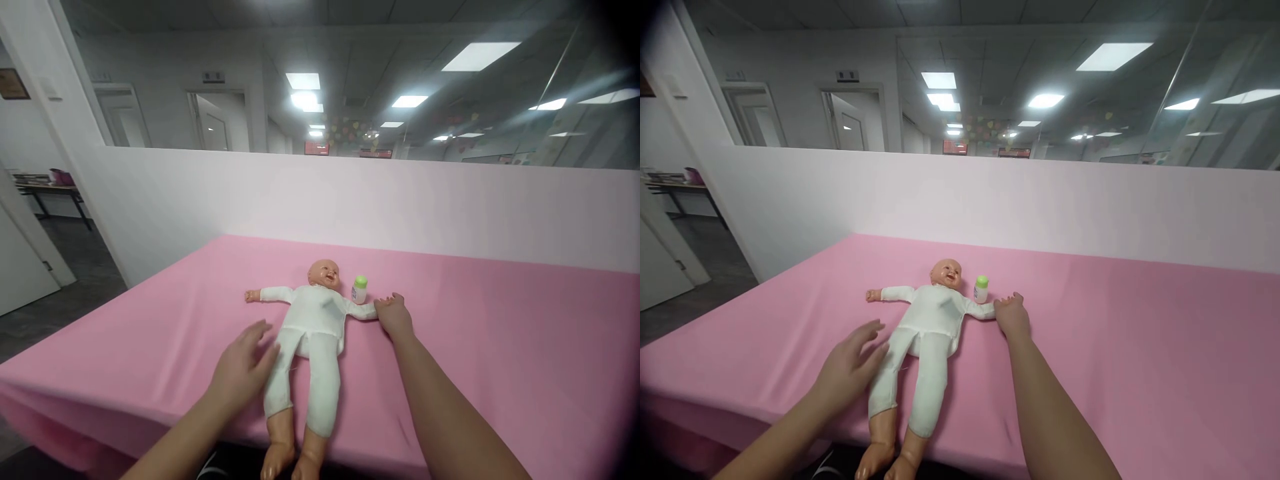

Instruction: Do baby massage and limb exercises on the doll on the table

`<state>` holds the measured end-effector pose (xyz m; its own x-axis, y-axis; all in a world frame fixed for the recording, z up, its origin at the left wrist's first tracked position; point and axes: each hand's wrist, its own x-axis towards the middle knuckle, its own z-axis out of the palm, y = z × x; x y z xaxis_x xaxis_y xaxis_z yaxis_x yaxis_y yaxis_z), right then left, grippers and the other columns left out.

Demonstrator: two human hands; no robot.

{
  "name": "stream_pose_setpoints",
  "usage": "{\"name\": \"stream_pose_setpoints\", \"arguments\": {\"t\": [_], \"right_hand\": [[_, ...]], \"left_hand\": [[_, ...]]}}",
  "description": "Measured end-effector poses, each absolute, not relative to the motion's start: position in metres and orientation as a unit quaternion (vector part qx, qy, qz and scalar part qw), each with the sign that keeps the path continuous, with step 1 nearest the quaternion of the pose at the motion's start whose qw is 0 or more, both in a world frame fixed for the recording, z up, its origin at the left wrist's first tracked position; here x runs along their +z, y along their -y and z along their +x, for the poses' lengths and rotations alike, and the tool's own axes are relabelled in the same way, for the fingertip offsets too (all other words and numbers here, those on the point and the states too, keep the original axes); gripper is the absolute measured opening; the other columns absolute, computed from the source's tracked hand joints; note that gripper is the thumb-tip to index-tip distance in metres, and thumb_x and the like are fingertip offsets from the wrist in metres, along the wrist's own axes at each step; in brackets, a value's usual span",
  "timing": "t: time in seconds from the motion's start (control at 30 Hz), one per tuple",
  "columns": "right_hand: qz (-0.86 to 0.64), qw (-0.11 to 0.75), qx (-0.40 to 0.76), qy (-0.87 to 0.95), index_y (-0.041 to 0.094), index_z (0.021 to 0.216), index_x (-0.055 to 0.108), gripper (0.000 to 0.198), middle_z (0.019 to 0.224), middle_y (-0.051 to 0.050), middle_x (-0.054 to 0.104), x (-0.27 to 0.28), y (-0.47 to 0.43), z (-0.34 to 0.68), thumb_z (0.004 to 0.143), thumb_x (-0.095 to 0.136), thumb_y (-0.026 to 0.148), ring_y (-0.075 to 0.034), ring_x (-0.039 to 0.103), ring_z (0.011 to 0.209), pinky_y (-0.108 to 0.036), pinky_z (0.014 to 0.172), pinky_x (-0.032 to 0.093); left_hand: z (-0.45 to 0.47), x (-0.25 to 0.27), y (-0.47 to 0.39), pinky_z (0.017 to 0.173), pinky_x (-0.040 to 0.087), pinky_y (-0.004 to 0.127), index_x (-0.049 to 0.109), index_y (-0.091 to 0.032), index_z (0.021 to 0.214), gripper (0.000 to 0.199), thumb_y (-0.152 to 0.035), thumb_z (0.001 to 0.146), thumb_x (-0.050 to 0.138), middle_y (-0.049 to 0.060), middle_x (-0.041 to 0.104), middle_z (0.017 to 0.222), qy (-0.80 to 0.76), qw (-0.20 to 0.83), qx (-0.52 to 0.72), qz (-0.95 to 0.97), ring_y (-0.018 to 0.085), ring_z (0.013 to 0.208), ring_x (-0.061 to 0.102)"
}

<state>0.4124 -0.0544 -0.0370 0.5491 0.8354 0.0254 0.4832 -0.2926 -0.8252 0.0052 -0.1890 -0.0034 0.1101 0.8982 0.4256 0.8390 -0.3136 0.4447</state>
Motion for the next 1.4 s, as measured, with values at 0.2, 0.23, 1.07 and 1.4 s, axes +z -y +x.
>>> {"name": "stream_pose_setpoints", "arguments": {"t": [0.2, 0.23, 1.07, 1.4], "right_hand": [[-0.770, 0.463, 0.221, 0.378, 0.018, 0.140, 0.052, 0.070, 0.124, -0.017, 0.072, -0.049, 0.050, 0.416, 0.081, 0.067, 0.053, -0.033, 0.071, 0.109, -0.042, 0.091, 0.057], [-0.765, 0.473, 0.223, 0.377, 0.019, 0.138, 0.052, 0.069, 0.123, -0.016, 0.072, -0.052, 0.049, 0.417, 0.080, 0.068, 0.053, -0.032, 0.071, 0.108, -0.039, 0.089, 0.058], [-0.673, 0.538, 0.296, 0.412, 0.019, 0.131, 0.057, 0.053, 0.122, -0.013, 0.075, -0.040, 0.059, 0.399, 0.084, 0.070, 0.039, -0.028, 0.076, 0.093, -0.036, 0.070, 0.064], [-0.653, 0.545, 0.288, 0.441, 0.022, 0.139, 0.056, 0.061, 0.128, -0.011, 0.073, -0.027, 0.071, 0.393, 0.083, 0.072, 0.039, -0.027, 0.074, 0.104, -0.038, 0.087, 0.062]], "left_hand": [[-0.008, -0.053, 0.272, 0.118, 0.045, 0.052, 0.043, -0.026, 0.159, 0.083, -0.066, 0.089, 0.065, 0.016, 0.040, 0.166, -0.396, -0.109, 0.303, 0.860, 0.035, 0.147, 0.048], [-0.008, -0.059, 0.277, 0.117, 0.044, 0.055, 0.042, -0.023, 0.160, 0.094, -0.074, 0.084, 0.065, 0.019, 0.036, 0.167, -0.377, -0.131, 0.296, 0.868, 0.038, 0.148, 0.046], [0.001, -0.042, 0.286, 0.117, 0.047, 0.052, 0.045, -0.036, 0.156, 0.071, -0.022, 0.088, 0.061, 0.009, 0.033, 0.170, -0.435, 0.039, 0.427, 0.791, 0.037, 0.152, 0.040], [0.003, -0.040, 0.271, 0.114, 0.052, 0.052, 0.048, -0.037, 0.150, 0.064, -0.024, 0.090, 0.064, 0.008, 0.042, 0.165, -0.458, 0.069, 0.470, 0.751, 0.034, 0.146, 0.049]]}}
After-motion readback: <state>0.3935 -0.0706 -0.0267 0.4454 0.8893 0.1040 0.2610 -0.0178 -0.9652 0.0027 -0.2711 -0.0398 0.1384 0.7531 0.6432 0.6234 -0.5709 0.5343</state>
